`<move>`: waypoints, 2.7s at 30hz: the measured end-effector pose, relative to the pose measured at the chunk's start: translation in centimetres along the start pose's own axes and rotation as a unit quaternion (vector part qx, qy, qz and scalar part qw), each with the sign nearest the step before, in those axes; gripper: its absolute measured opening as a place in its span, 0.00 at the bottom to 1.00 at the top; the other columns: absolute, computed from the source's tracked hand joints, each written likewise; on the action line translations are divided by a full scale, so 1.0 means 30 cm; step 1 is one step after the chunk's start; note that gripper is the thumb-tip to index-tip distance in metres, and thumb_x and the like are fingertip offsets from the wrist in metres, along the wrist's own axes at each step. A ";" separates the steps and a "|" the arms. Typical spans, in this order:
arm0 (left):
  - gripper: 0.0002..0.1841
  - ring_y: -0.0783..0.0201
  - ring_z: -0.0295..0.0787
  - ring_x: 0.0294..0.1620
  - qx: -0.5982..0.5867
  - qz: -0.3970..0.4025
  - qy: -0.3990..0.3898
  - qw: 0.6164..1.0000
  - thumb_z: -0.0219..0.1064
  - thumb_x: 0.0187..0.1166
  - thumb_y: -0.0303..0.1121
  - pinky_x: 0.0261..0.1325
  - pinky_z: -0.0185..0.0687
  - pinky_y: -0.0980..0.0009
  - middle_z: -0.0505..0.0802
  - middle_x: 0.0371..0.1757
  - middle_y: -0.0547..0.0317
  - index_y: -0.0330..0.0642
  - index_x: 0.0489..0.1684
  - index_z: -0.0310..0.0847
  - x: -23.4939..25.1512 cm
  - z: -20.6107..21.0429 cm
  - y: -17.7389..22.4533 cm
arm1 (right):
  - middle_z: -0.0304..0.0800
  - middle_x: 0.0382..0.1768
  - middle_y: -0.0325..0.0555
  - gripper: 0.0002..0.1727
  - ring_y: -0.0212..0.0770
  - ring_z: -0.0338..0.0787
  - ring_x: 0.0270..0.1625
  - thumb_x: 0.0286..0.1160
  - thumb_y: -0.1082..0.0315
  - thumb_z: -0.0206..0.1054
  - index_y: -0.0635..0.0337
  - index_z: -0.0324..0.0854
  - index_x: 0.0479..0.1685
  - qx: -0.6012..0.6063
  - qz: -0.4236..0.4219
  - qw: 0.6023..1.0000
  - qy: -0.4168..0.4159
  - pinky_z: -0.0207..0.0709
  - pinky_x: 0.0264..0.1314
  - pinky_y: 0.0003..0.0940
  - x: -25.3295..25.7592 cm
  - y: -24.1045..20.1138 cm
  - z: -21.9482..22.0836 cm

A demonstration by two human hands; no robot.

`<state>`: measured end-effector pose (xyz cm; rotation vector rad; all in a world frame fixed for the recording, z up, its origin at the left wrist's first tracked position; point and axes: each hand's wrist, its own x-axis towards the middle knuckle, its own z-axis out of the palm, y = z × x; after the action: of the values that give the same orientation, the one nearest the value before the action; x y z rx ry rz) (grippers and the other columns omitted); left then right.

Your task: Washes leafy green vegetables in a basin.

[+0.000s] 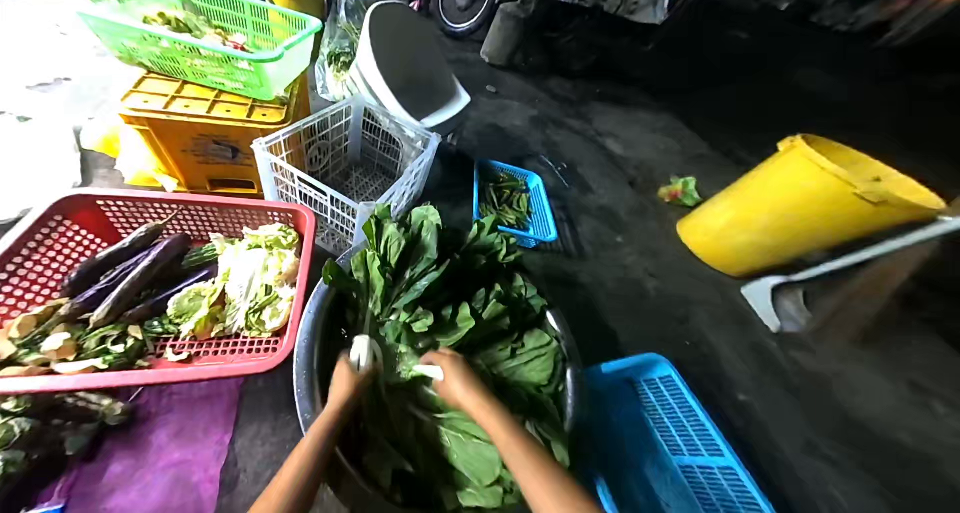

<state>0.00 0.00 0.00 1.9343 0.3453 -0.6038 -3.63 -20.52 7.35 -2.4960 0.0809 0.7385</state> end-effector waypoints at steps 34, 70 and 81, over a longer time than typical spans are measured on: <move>0.29 0.24 0.52 0.90 0.287 0.159 0.167 0.930 0.77 0.69 0.37 0.79 0.67 0.36 0.52 0.92 0.26 0.41 0.73 0.82 -0.167 -0.144 -0.038 | 0.55 0.88 0.73 0.40 0.78 0.63 0.85 0.77 0.72 0.67 0.54 0.59 0.93 -0.111 0.039 0.987 -0.110 0.64 0.78 0.74 0.228 -0.355 0.230; 0.12 0.20 0.73 0.76 0.289 0.166 0.218 0.917 0.66 0.79 0.30 0.58 0.77 0.27 0.58 0.93 0.36 0.39 0.55 0.89 -0.167 -0.070 -0.081 | 0.79 0.70 0.57 0.32 0.42 0.82 0.69 0.64 0.70 0.80 0.64 0.78 0.72 0.193 -0.128 0.955 0.186 0.78 0.72 0.36 -0.566 0.053 -0.443; 0.20 0.19 0.63 0.83 0.337 0.133 0.182 0.914 0.60 0.79 0.33 0.72 0.69 0.29 0.49 0.94 0.30 0.35 0.65 0.83 -0.213 -0.088 -0.095 | 0.81 0.68 0.53 0.33 0.40 0.87 0.64 0.63 0.71 0.77 0.62 0.77 0.74 0.158 -0.008 0.906 0.392 0.85 0.65 0.36 -1.097 0.671 -0.502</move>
<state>-6.04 3.78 2.27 2.7154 0.0926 -0.1759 -28.22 -48.36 25.64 -2.3091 0.4279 -0.3103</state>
